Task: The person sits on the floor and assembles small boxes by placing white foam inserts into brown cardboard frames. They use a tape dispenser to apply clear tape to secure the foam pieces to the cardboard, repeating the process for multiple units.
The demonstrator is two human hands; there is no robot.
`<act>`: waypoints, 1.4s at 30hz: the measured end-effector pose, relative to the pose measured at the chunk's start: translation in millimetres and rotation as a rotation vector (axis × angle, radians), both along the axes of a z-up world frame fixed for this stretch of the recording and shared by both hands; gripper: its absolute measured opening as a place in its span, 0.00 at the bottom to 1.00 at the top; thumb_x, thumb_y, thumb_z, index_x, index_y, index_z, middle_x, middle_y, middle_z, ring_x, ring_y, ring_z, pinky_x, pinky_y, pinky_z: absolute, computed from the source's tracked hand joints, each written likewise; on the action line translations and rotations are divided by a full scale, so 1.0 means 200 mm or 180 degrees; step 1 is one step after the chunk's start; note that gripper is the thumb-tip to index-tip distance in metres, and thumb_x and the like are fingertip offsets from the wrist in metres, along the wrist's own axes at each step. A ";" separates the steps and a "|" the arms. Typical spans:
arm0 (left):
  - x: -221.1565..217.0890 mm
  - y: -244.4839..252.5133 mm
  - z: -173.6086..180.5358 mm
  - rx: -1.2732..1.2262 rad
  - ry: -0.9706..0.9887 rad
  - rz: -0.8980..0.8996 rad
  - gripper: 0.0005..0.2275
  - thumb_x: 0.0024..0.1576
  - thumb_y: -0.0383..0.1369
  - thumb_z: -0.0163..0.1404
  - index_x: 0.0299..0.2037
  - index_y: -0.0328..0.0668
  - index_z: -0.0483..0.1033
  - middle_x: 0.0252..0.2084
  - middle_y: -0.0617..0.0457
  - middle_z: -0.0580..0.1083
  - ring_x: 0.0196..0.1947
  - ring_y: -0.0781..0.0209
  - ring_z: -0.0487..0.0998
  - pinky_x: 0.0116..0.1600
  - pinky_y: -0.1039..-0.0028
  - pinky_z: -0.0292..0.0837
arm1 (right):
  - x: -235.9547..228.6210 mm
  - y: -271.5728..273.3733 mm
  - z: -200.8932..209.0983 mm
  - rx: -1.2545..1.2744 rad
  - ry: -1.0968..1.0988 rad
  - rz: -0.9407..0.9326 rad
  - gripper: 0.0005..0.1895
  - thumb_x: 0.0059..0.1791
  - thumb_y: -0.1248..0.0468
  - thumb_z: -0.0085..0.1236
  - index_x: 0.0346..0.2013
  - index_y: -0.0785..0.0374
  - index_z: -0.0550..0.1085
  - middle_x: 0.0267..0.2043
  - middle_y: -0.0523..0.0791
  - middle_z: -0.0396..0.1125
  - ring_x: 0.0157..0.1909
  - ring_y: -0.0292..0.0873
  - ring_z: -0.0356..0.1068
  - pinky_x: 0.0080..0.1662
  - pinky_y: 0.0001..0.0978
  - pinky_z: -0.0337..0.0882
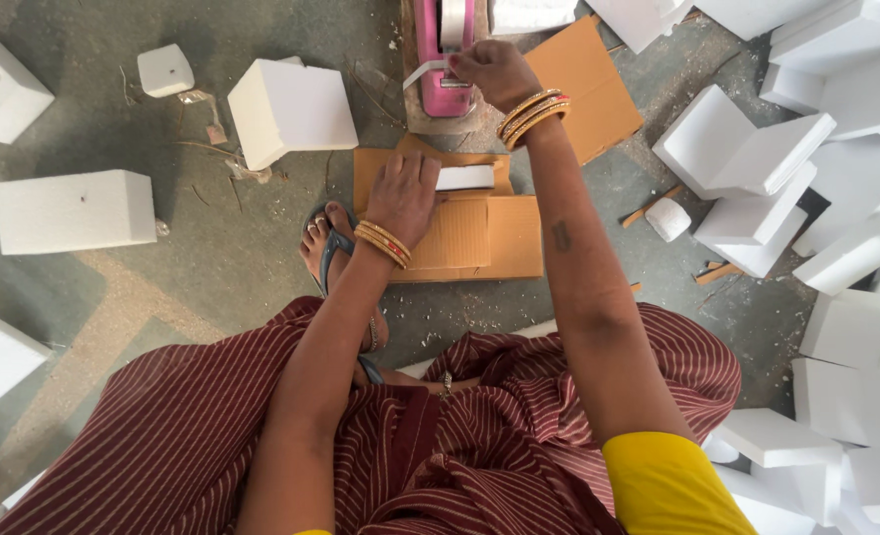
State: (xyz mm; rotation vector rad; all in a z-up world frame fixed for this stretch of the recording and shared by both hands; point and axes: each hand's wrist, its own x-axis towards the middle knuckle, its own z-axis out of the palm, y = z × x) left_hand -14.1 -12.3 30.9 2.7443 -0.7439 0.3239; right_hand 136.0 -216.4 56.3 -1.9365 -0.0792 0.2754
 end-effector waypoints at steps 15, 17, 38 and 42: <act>0.28 -0.03 -0.06 -0.0192 0.0743 0.0049 0.25 0.46 0.36 0.67 0.48 0.36 0.67 0.51 0.42 0.72 0.53 0.40 0.71 0.56 0.54 0.69 | -0.81 0.05 -0.44 0.1876 0.0719 -0.0431 0.09 0.52 0.71 0.59 0.46 0.70 0.72 0.34 0.43 0.71 0.31 0.32 0.68 0.34 0.23 0.69; 0.31 -0.02 -0.06 -0.0187 0.0729 -0.0003 0.24 0.46 0.35 0.67 0.48 0.36 0.67 0.50 0.42 0.72 0.53 0.40 0.71 0.56 0.54 0.69 | -0.76 0.07 -0.44 0.1816 0.0839 -0.0610 0.10 0.50 0.70 0.60 0.45 0.72 0.73 0.33 0.44 0.74 0.29 0.32 0.70 0.33 0.23 0.72; 0.32 -0.04 -0.17 -0.0251 0.0500 -0.0323 0.23 0.46 0.24 0.63 0.52 0.36 0.70 0.55 0.42 0.72 0.59 0.42 0.70 0.65 0.58 0.66 | -0.93 0.05 -0.32 0.2244 0.0859 -0.0361 0.04 0.53 0.67 0.60 0.41 0.64 0.76 0.33 0.43 0.73 0.28 0.33 0.70 0.33 0.24 0.71; 0.32 -0.03 -0.21 -0.0578 0.0602 -0.0437 0.24 0.46 0.23 0.63 0.54 0.36 0.71 0.57 0.42 0.72 0.60 0.42 0.70 0.67 0.59 0.65 | -0.95 0.04 -0.28 0.2329 0.0778 -0.0278 0.05 0.54 0.67 0.60 0.43 0.64 0.76 0.34 0.43 0.73 0.30 0.33 0.70 0.35 0.24 0.72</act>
